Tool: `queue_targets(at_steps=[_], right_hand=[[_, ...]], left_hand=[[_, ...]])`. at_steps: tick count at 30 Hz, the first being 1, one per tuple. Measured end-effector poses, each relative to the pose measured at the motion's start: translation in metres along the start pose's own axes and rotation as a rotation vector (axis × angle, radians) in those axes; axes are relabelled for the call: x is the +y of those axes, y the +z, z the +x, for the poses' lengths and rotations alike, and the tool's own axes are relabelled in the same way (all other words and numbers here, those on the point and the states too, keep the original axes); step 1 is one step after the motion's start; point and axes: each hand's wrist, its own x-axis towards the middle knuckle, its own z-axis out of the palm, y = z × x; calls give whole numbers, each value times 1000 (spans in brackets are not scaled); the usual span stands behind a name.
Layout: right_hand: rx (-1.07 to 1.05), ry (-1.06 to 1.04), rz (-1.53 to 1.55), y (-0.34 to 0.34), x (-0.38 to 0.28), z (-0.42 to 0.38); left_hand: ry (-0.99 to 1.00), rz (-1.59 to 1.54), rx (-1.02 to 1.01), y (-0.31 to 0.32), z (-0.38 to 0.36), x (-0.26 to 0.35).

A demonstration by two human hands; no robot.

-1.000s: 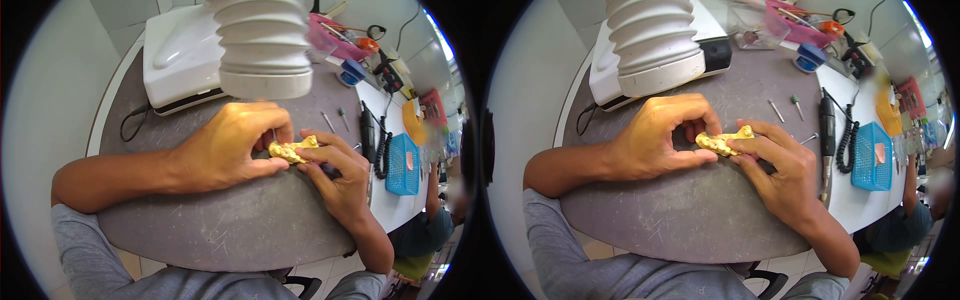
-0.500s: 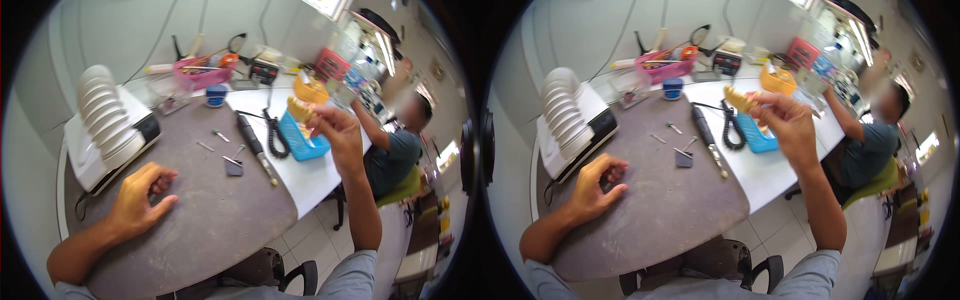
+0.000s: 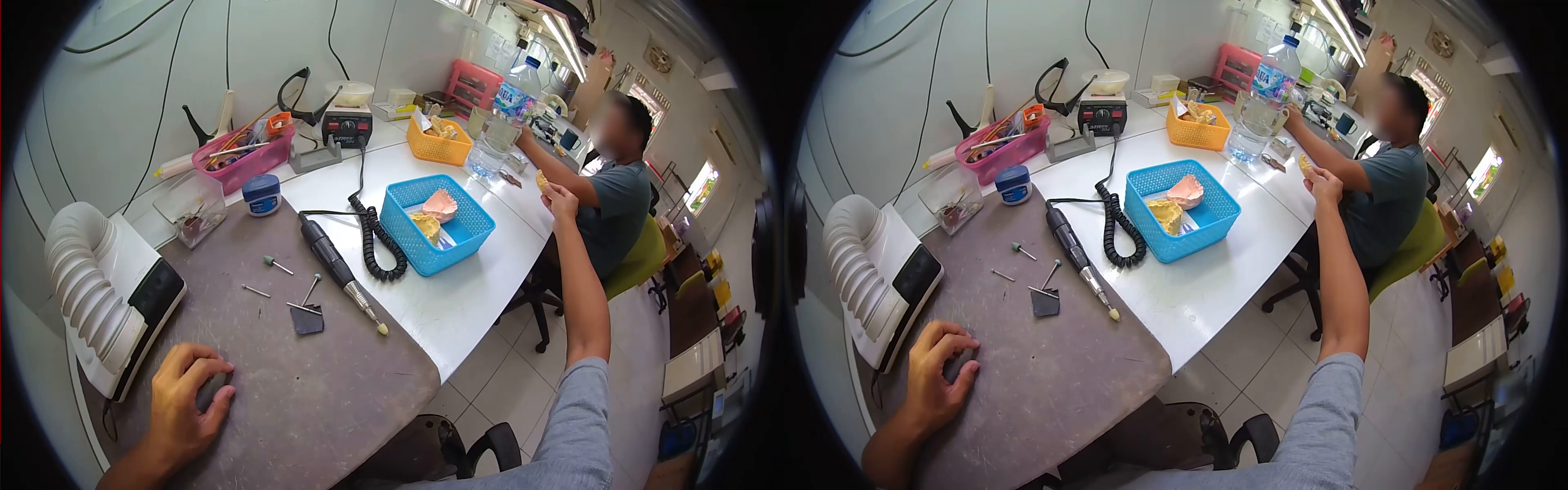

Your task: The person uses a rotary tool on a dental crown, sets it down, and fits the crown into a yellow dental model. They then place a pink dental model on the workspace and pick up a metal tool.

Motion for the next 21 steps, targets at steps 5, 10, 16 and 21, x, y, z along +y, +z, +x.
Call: queue_targets(at_steps=[5,10,16,21], right_hand=[[264,191,-131,14,26,25],[292,184,-374,17,36,49],[247,-29,-710,17,60,93],[243,-83,-767,19,54,91]], left_hand=[[73,133,11,5,2,5],[43,169,4,8,4,6],[-26,143,-84,-2,8,7],[-37,139,-131,-5,12,9]])
